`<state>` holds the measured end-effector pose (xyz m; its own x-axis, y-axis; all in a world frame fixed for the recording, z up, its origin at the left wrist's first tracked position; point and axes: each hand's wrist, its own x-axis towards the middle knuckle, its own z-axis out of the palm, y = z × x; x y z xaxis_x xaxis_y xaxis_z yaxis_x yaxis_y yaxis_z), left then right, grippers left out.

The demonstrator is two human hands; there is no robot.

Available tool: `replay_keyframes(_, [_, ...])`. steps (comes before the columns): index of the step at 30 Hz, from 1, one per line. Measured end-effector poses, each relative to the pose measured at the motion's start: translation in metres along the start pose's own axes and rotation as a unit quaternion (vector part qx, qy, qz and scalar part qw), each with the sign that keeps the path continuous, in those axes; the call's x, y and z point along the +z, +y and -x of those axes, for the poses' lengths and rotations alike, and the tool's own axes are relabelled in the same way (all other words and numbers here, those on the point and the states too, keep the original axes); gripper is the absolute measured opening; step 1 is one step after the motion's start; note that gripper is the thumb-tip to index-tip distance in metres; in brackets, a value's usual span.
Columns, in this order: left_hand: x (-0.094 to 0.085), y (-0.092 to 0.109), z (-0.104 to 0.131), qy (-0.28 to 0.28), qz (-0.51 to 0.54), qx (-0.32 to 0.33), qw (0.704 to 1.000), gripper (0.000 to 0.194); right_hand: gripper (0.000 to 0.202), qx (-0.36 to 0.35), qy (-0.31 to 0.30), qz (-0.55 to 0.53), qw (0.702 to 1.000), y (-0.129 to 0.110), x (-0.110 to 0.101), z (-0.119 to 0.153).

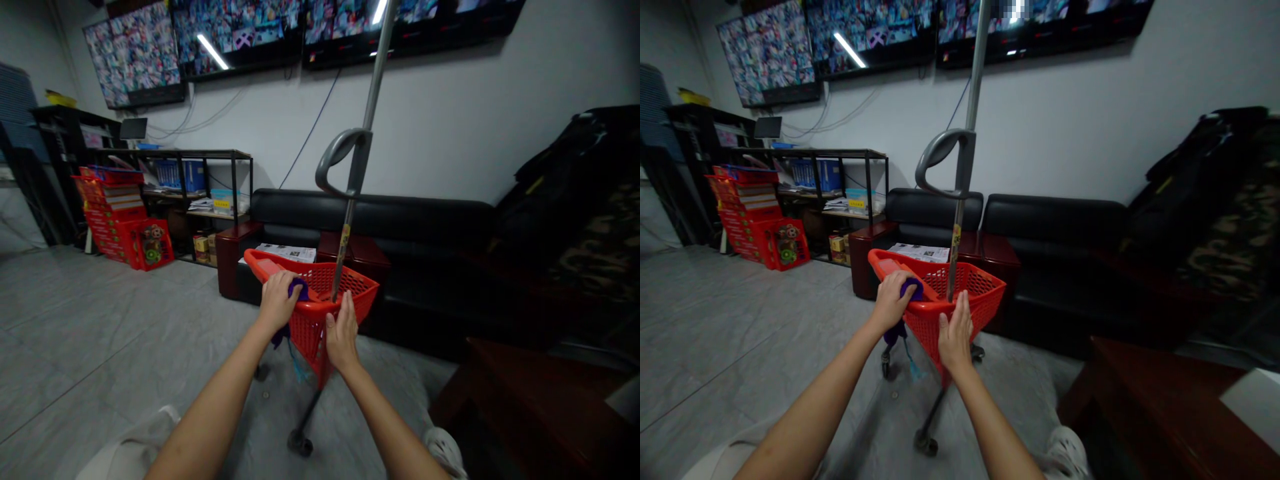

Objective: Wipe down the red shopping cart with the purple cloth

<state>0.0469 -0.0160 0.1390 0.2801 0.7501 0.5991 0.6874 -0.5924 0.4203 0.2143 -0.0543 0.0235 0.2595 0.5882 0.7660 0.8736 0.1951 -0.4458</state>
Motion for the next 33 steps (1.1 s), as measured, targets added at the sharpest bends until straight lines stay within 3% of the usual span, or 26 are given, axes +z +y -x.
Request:
replay_keyframes(3, [0.002, 0.014, 0.014, 0.029, -0.025, -0.031, 0.999, 0.019, 0.061, -0.011, -0.048, 0.019, 0.999, 0.019, 0.013, -0.006])
replay_keyframes(7, [0.010, 0.042, 0.034, 0.014, -0.072, 0.072, 0.995, 0.022, 0.051, -0.036, -0.069, 0.029, 0.997, 0.026, 0.012, -0.015])
replay_keyframes(9, [0.010, 0.045, 0.035, 0.001, -0.083, 0.102, 0.991, 0.024, 0.047, -0.050, -0.093, 0.031, 0.994, 0.025, 0.005, -0.020])
replay_keyframes(13, [0.000, 0.025, 0.016, -0.002, -0.069, 0.023, 0.997, 0.022, 0.046, -0.051, -0.100, 0.045, 0.993, 0.016, -0.003, -0.024])
replay_keyframes(16, [-0.008, 0.013, 0.005, 0.038, -0.086, -0.080, 0.992, 0.023, 0.050, -0.026, -0.070, 0.062, 0.995, 0.003, 0.003, -0.018])
replay_keyframes(18, [-0.007, 0.013, 0.009, 0.072, -0.106, -0.109, 0.986, 0.024, 0.052, -0.014, -0.050, 0.076, 0.996, -0.008, 0.009, -0.012])
replay_keyframes(21, [0.002, 0.020, 0.029, 0.102, -0.128, -0.070, 0.984, 0.026, 0.051, -0.010, -0.035, 0.098, 0.995, -0.025, 0.015, -0.003])
replay_keyframes(25, [0.018, 0.018, 0.057, 0.088, -0.158, 0.073, 0.981, 0.030, 0.042, -0.010, -0.040, 0.093, 0.995, -0.039, 0.008, 0.001])
replay_keyframes(27, [0.018, 0.010, 0.061, 0.089, -0.164, 0.113, 0.976, 0.030, 0.039, -0.025, -0.059, 0.068, 0.996, -0.036, 0.001, -0.003])
replay_keyframes(31, [0.010, -0.008, 0.057, 0.143, -0.147, 0.051, 0.977, 0.031, 0.038, -0.091, -0.131, 0.031, 0.987, -0.009, -0.004, -0.017])
replay_keyframes(33, [0.014, -0.017, 0.058, 0.172, -0.140, 0.013, 0.975, 0.032, 0.042, -0.041, -0.122, 0.047, 0.991, 0.008, 0.002, -0.020])
